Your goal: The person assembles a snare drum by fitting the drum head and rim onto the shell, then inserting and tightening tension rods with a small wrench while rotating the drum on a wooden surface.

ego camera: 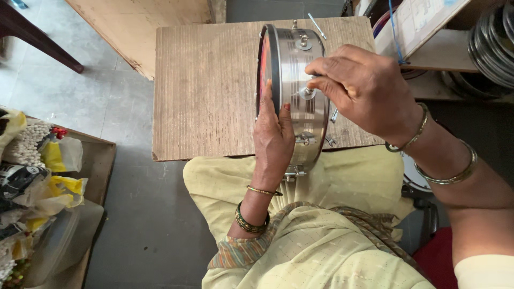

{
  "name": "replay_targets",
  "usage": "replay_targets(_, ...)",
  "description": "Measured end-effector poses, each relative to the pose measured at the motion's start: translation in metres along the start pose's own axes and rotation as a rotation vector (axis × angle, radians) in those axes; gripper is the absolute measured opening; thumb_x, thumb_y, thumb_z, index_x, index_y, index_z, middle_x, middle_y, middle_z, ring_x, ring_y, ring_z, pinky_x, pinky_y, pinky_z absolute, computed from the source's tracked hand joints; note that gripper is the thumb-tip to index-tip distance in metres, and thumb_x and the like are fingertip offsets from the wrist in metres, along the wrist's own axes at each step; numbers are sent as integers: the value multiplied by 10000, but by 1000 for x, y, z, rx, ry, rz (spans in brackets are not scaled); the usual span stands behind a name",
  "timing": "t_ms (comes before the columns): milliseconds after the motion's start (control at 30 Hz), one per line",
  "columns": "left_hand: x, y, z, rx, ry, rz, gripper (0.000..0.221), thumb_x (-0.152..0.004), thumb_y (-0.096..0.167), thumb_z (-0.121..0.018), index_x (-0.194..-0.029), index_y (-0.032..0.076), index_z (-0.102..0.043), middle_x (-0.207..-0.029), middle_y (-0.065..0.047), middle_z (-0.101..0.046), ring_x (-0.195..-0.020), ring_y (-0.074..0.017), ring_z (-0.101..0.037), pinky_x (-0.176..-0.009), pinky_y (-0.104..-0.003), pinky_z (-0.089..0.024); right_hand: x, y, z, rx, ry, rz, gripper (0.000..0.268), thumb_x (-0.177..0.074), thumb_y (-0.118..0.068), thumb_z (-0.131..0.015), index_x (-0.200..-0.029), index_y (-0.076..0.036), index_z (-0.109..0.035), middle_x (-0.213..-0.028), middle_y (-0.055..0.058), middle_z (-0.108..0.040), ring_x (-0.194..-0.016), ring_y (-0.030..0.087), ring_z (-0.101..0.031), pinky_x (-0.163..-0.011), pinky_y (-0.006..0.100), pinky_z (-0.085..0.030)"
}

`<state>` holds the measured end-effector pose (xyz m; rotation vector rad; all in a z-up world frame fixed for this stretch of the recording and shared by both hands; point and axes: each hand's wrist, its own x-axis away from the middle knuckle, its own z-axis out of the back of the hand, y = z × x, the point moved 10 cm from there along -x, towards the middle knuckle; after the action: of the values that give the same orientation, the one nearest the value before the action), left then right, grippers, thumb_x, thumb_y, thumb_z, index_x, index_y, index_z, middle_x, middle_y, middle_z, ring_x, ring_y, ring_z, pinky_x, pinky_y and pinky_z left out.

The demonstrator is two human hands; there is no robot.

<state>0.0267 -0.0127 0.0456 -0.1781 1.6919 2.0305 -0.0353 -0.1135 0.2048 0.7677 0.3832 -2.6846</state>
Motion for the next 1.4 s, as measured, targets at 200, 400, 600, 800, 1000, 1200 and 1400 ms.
replay_targets(200, 2, 9, -2, -33, 17, -101, 530, -1097, 101, -554, -1575, 11, -343, -1464, -278, -563, -1282, -439, -629, -976, -436, -565, -2, 16, -8, -25, -1, -80, 168, -972, -132, -830, -1079, -35, -743, -834, 94, -677, -683, 213, -651, -584, 318, -492)
replay_targets(400, 4, 11, -1, -39, 10, -113, 528, -1099, 100, -554, -1576, 13, -347, -1500, -259, -545, -1278, -431, -634, -954, -415, -572, 10, 83, -20, -349, 89, -242, 69, -1105, -25, -713, -1083, 41, -702, -960, 91, -737, -843, 133, -743, -722, 247, -614)
replay_targets(600, 1, 2, 3, -33, -14, 17, 531, -1076, 95, -567, -1565, 24, -374, -1370, -244, -640, -858, -349, -698, -738, -385, -560, 53, 133, -40, -580, 122, -517, 98, -1111, -39, -688, -1082, 53, -671, -936, 91, -714, -829, 113, -719, -757, 259, -635)
replay_targets(800, -3, -2, 4, 8, -3, 38, 510, -1088, 113, -534, -1561, 18, -369, -1246, -247, -671, -835, -287, -715, -725, -374, -575, 92, 137, -57, -699, 126, -656, 93, -1065, -39, -685, -1040, 42, -647, -897, 83, -699, -788, 106, -692, -715, 259, -610)
replay_targets(1000, -4, -2, 1, -5, -19, 67, 496, -1097, 132, -517, -1558, 18, -375, -1137, -224, -700, -798, -266, -709, -712, -369, -574, 118, 123, -63, -695, 183, -669, 102, -1045, -35, -695, -1046, 40, -627, -900, 83, -709, -790, 105, -698, -718, 256, -606)
replay_targets(1200, -3, 3, -5, -6, -43, 35, 505, -1099, 141, -511, -1565, 24, -353, -1293, -242, -664, -865, -276, -730, -735, -359, -586, 130, 119, -58, -688, 255, -665, 114, -1049, -33, -706, -1069, 41, -621, -909, 86, -706, -806, 103, -702, -729, 260, -616)
replay_targets(1400, -1, 13, -8, -11, -32, -63, 518, -1132, 131, -499, -1608, 35, -320, -1406, -263, -614, -1058, -357, -730, -823, -387, -591, 125, 121, -65, -732, 275, -675, 121, -1033, -45, -711, -1098, 33, -646, -920, 67, -717, -824, 86, -700, -758, 243, -609)
